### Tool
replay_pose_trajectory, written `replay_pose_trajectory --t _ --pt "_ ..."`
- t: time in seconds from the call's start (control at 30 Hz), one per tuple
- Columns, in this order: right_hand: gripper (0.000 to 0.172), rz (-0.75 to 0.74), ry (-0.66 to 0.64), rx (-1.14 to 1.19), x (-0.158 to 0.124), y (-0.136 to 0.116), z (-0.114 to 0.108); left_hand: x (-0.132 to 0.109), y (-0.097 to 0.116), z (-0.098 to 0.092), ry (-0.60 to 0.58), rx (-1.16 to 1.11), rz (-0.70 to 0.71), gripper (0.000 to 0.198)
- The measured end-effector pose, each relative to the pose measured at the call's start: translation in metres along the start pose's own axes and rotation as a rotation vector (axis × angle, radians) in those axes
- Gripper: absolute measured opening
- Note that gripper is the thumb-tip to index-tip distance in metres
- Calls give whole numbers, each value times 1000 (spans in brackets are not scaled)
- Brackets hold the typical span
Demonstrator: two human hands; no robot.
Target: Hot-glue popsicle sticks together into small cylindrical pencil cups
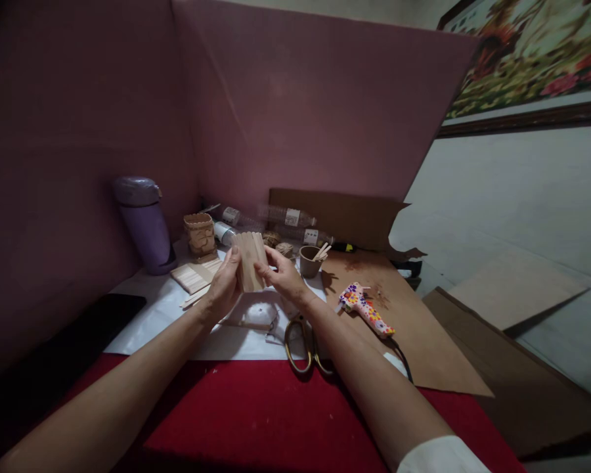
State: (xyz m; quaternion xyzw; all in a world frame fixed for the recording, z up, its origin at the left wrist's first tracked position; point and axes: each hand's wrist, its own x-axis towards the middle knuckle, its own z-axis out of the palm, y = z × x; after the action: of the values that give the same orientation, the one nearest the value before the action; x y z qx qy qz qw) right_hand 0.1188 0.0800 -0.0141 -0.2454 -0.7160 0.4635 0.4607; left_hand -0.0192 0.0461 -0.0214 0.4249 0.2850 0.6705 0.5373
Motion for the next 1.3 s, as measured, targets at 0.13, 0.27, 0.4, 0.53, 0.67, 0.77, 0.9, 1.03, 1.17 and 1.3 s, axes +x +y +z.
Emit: replay_pose_trajectory --t 0.13,0.27,0.4,0.53,0.67,0.77,0.9,1.03,1.17,1.3 --pt "69 3 8 53 -1 -1 -1 2 -3 -3 -6 26 19 58" --pt "65 8 28 64 -2 -4 0 1 -3 -3 -38 35 37 59" --pt "64 24 55 79 -3 -6 3 -1 0 -1 -63 13 61 57" --pt "68 26 86 96 -3 -7 5 -2 2 -1 -53 -2 59 60" --pt "66 28 94 80 -2 -10 4 -2 3 1 -24 -29 32 60" --pt "58 25 101 92 -2 -12 4 -2 4 3 -6 -78 9 56" --pt "53 6 115 100 -1 -11 6 -3 6 5 -33 -100 -8 53" --pt "52 1 163 69 1 -6 8 -4 9 4 -48 -165 -50 49" --pt "50 13 198 67 1 -5 8 -2 10 4 -26 -244 -138 45" --pt "46 46 218 67 1 -6 9 1 7 3 -26 -270 -199 49"
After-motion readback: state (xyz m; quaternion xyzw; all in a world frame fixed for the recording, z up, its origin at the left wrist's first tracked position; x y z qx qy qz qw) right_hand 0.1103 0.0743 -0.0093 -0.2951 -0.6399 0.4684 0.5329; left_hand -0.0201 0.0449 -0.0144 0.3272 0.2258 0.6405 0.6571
